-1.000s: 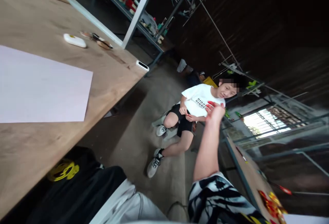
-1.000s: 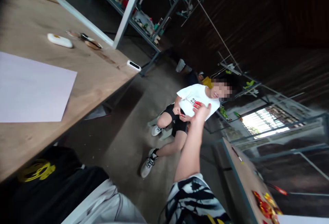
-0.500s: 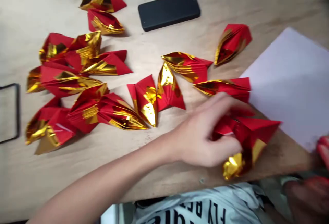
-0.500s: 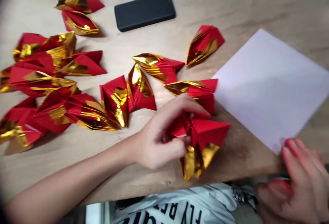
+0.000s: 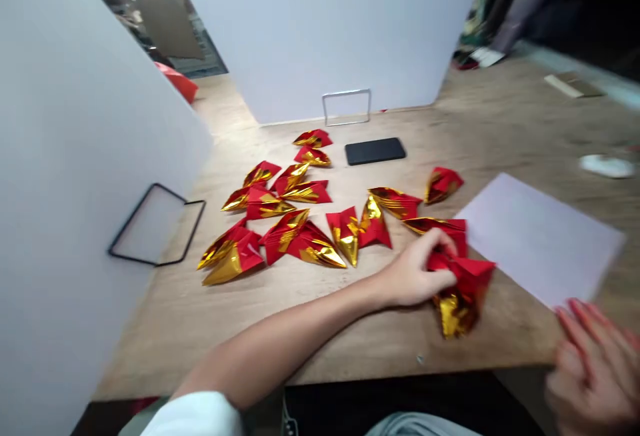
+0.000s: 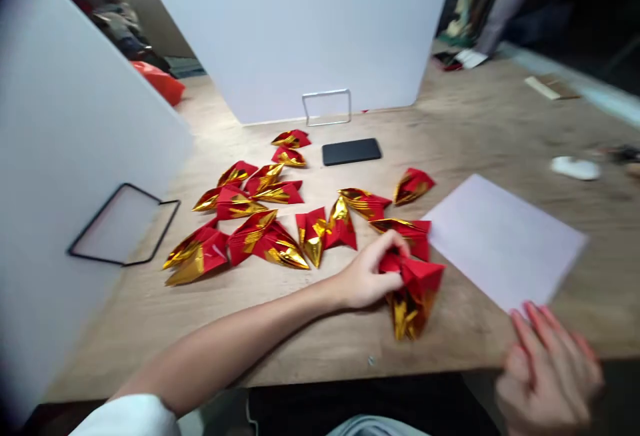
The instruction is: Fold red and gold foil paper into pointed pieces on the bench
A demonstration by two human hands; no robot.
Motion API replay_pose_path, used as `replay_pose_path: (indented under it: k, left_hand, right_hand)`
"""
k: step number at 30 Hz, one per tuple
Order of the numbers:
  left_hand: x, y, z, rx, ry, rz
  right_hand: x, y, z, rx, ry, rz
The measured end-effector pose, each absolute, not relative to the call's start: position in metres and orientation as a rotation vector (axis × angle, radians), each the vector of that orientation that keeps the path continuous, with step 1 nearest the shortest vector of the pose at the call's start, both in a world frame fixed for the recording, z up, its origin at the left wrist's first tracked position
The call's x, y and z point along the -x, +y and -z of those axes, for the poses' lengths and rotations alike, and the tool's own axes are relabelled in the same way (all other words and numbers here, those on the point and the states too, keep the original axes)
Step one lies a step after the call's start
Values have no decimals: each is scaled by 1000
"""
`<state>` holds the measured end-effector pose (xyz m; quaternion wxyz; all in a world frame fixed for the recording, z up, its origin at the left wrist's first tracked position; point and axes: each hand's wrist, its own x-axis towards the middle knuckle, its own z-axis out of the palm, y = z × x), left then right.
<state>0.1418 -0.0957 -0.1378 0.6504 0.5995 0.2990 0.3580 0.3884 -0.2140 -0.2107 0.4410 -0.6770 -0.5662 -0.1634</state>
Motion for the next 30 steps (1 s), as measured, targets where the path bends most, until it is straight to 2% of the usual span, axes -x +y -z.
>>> replay_pose_path:
  k: [2,4,10,14,20,30]
  left_hand:
    - [-143,-96,136,-1384,651,-844]
    - [-143,-97,135,-1402,621,-856]
    - [-142,-92,133,-1455,607,-825]
    - [-142,-93,130,-1496,647,-814]
    - [-143,-97,127,-1500,673,-838]
    - [-140,-94,143,-1339,647,-960]
  right_hand:
    - [-383,-218,205,1524,-1485,549]
    - [-364,-218,191,1437,-1466,479]
    - [-302,-181,149,1258,-1256,-591]
    - [-303,-168,145,1086,-1095,-954]
    - [-317,-172,153,1014,-999,-1092]
    - [-316,-172,152,1033,-840,-1026]
